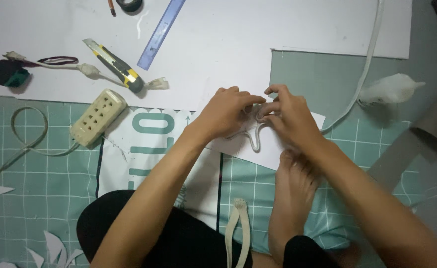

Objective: Assembling a lighted star decoration by gluing an LED strip to a template and cutting it out with scissors

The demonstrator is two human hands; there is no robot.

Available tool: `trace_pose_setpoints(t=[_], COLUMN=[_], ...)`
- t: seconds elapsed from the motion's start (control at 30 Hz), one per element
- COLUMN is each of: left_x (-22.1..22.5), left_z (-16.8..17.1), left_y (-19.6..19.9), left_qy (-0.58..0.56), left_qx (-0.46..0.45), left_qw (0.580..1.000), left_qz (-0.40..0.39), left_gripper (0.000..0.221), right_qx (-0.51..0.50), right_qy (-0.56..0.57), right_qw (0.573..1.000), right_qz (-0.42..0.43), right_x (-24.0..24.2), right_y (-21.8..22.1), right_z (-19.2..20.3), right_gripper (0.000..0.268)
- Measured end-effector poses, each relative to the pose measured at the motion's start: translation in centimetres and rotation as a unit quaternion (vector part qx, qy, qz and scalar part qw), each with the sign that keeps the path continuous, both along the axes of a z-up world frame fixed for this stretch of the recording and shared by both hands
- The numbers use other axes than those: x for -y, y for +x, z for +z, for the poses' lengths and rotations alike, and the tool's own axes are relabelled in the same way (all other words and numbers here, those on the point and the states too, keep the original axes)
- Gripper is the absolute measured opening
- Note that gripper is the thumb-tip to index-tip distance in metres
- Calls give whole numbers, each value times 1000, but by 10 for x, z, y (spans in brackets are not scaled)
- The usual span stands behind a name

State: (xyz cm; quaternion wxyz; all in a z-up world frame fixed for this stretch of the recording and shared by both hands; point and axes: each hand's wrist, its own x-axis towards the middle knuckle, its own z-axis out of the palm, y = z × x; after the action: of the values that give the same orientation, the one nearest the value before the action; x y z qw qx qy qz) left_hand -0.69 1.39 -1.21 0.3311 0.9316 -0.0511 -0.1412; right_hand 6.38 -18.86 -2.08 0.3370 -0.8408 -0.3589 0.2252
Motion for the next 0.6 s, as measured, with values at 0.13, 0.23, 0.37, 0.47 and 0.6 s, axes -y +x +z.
trace_pose_setpoints(t=[0.13, 0.23, 0.37, 0.47, 0.6], left_x=[0, -4, -11, -17, -22], left_z=[-2, -12, 8, 22, 27], left_y=[-1, -2, -4, -4, -6], left_qy=[34, 21, -14, -36, -69], left_qx=[-1, 23, 3, -42, -73], left_qw=[999, 999, 999, 997, 993], left_qz=[-28, -38, -36, -51, -55], left_gripper=[56, 59, 63, 76, 83], right_qx=[34, 34, 39, 36, 36], right_qy=[-24, -61, -56, -46, -22], right_qw=[998, 996, 996, 997, 997], right_qz=[49, 56, 49, 56, 62], right_x=[2, -3, -6, -8, -10], right_y=[5, 5, 5, 5, 5], right_z=[-11, 4, 10, 20, 20], right_gripper=[58, 62, 67, 72, 76])
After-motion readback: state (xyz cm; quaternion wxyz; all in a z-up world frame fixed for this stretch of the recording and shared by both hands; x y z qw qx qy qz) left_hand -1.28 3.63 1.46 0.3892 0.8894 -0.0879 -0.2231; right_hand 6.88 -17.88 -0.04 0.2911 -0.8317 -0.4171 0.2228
